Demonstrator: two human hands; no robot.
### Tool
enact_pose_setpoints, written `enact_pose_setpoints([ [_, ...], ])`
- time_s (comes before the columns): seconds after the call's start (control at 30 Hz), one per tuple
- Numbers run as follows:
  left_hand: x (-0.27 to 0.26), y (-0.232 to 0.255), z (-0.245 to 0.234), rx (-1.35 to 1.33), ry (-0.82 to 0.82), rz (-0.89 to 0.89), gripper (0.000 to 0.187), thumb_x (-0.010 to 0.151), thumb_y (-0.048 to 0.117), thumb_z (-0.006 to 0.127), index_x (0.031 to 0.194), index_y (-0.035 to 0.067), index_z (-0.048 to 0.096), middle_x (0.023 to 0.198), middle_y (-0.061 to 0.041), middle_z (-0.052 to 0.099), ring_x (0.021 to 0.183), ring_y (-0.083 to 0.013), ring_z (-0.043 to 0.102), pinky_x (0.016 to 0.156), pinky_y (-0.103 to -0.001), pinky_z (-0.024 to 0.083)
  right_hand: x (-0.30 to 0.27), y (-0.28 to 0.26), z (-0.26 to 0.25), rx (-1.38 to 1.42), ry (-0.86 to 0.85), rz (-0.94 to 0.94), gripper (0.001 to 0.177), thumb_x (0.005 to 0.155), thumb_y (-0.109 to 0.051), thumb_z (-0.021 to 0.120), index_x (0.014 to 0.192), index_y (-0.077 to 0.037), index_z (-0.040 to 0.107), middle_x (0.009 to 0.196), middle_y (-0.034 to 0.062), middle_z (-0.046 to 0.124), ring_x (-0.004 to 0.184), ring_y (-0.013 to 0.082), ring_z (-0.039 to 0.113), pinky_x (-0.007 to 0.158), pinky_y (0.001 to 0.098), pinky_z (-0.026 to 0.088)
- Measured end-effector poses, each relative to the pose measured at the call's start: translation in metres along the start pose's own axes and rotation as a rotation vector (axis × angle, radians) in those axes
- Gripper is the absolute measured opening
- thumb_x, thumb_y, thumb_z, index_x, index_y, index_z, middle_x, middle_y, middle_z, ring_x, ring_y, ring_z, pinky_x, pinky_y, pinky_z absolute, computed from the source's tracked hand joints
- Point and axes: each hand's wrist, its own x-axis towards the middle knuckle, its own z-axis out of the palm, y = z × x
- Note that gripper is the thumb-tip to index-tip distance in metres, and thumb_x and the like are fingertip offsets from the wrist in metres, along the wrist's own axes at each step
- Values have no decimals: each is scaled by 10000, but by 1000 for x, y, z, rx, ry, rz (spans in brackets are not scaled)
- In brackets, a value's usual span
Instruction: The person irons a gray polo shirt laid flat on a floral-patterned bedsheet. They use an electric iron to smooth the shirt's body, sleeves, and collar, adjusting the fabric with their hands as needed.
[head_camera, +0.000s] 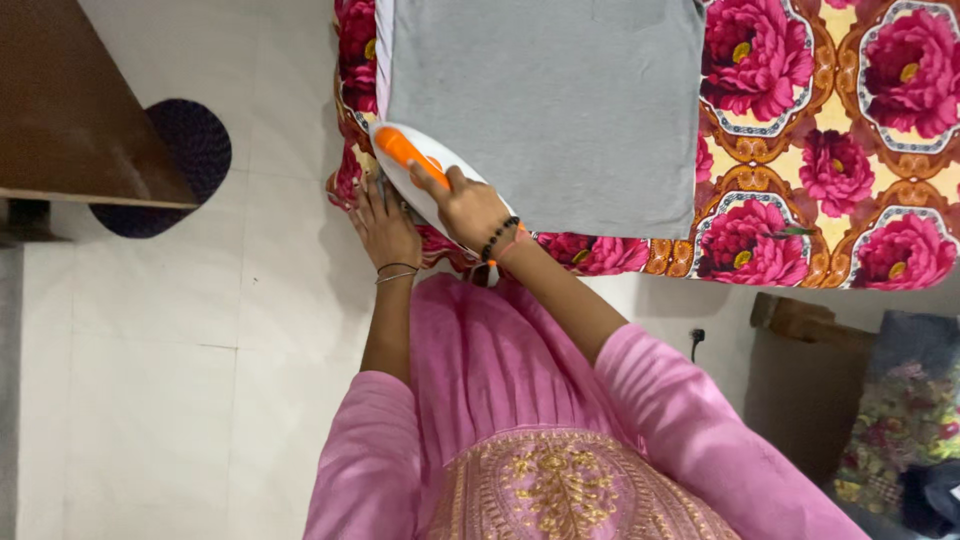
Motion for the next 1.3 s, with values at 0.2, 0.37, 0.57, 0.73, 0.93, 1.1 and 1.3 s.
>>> enact_pose_setpoints([
  [0.2,23,29,9,109,43,103,574,1022,217,579,1508,-48,427,1703,-202,214,1601,-369,125,1292,-585,119,-61,31,-26,-124,10,218,741,840,-21,586,1542,-200,426,1027,204,634,721,375,695,627,473,589],
  [0.37,26,93,23,-39,-211,492,661,1022,291,509,1612,70,312,1718,-110,177,1582,-321,89,1264,-554,120,-91,94,-49,-188,70,394,675,926,-46,573,1569,-155,397,1039,226,617,677,392,674,590,495,574],
  [0.57,21,121,31,145,-417,552,690,1041,487,393,1595,106,237,1695,-69,107,1551,-302,62,1232,-580,57,-165,130,-75,-247,129,651,735,906,-106,604,1597,-171,362,993,240,595,676,435,650,596,545,550],
  [0.73,24,141,42,98,-376,610,716,1022,481,427,1605,86,301,1710,-106,130,1572,-315,85,1260,-566,76,-193,173,-94,-343,292,754,736,927,-83,594,1614,-165,344,1090,274,596,724,444,656,593,521,555],
  [0.93,31,166,44,138,-522,694,731,1023,449,497,1570,3,305,1692,-99,172,1566,-279,128,1249,-575,90,-224,159,-105,-227,238,872,742,926,-94,614,1620,-172,365,1148,304,610,768,457,659,671,535,560],
  [1.1,63,171,47,78,-363,675,705,1012,409,521,1566,10,342,1692,-113,213,1565,-308,143,1253,-556,137,-195,180,-116,-178,452,698,758,893,-84,638,1602,-145,377,1281,322,595,948,473,667,783,509,570],
  [1.3,113,191,64,101,-390,663,706,1004,404,543,1555,11,341,1685,-143,202,1565,-332,133,1242,-554,158,-102,260,-98,-187,404,743,762,891,-76,625,1597,-168,356,1155,269,623,945,455,657,772,523,556],
])
